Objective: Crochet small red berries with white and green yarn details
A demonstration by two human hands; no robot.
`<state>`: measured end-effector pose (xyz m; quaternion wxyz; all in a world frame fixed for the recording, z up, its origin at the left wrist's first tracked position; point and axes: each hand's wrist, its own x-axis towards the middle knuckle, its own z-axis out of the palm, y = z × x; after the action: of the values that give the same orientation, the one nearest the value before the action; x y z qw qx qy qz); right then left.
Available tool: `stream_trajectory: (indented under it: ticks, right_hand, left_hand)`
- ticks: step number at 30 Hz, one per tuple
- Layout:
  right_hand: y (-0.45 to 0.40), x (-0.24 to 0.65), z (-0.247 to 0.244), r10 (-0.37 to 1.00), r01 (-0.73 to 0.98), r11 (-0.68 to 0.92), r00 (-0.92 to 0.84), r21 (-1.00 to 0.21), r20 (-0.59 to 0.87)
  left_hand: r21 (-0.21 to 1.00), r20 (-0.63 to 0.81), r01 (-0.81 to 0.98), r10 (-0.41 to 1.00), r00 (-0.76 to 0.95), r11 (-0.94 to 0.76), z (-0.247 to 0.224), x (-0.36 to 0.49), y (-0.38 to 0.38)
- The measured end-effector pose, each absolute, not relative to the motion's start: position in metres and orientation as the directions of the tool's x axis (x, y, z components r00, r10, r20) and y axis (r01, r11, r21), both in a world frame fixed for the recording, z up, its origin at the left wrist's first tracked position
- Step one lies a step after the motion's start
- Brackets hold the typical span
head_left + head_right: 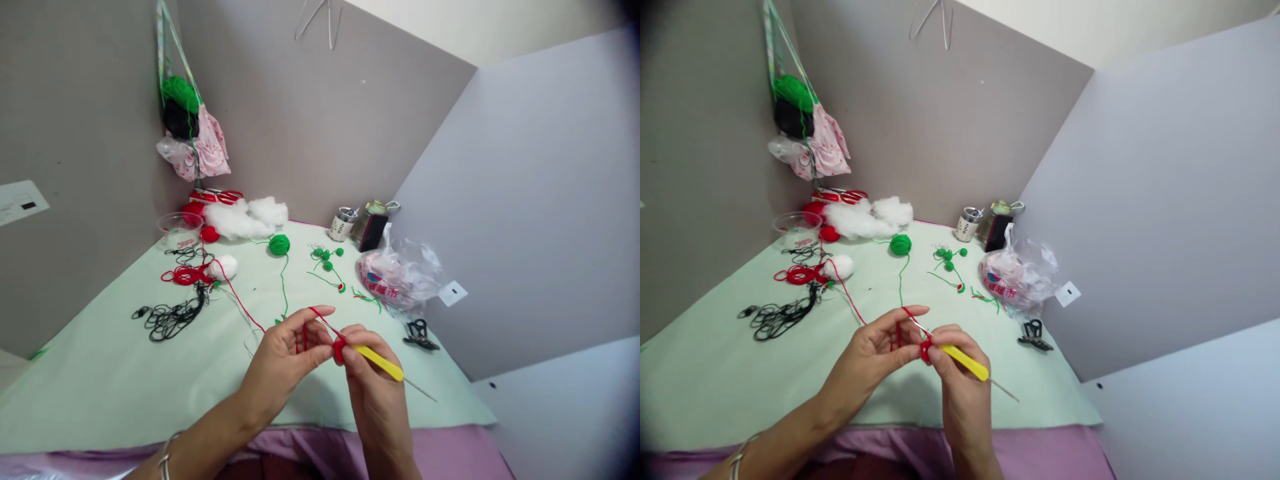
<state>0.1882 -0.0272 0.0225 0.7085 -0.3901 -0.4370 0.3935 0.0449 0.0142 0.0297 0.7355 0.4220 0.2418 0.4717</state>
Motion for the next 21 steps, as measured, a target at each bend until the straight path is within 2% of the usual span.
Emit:
stream_trajectory:
  ticks: [6,9,11,13,17,21]
  right_hand:
    - [-0.033,0.193,0.017,0.848,-0.016,0.458,0.309,-0.889,0.431]
    - [-0.037,0.194,0.019,0.805,0.146,0.483,0.313,-0.863,0.503]
    - [-0.037,0.194,0.019,0.800,0.180,0.477,0.315,-0.860,0.510]
    - [-0.035,0.194,0.019,0.840,0.058,0.449,0.313,-0.892,0.443]
    - [-0.028,0.193,0.018,0.940,-0.339,0.292,0.275,-0.894,0.203]
    - [-0.023,0.190,0.017,0.976,-0.500,0.175,0.205,-0.848,0.080]
  left_hand:
    - [0.879,0.084,-0.447,0.867,0.491,0.168,0.027,0.045,0.015]
    - [0.885,0.075,-0.434,0.872,0.484,0.165,0.027,0.046,0.015]
    - [0.877,0.056,-0.444,0.881,0.470,0.181,0.026,0.046,0.016]
    - [0.860,0.026,-0.455,0.872,0.489,0.230,0.025,0.047,0.016]
    - [0.813,-0.053,-0.455,0.823,0.565,0.364,0.024,0.045,0.017]
    - [0.808,-0.032,-0.474,0.830,0.557,0.349,0.021,0.044,0.018]
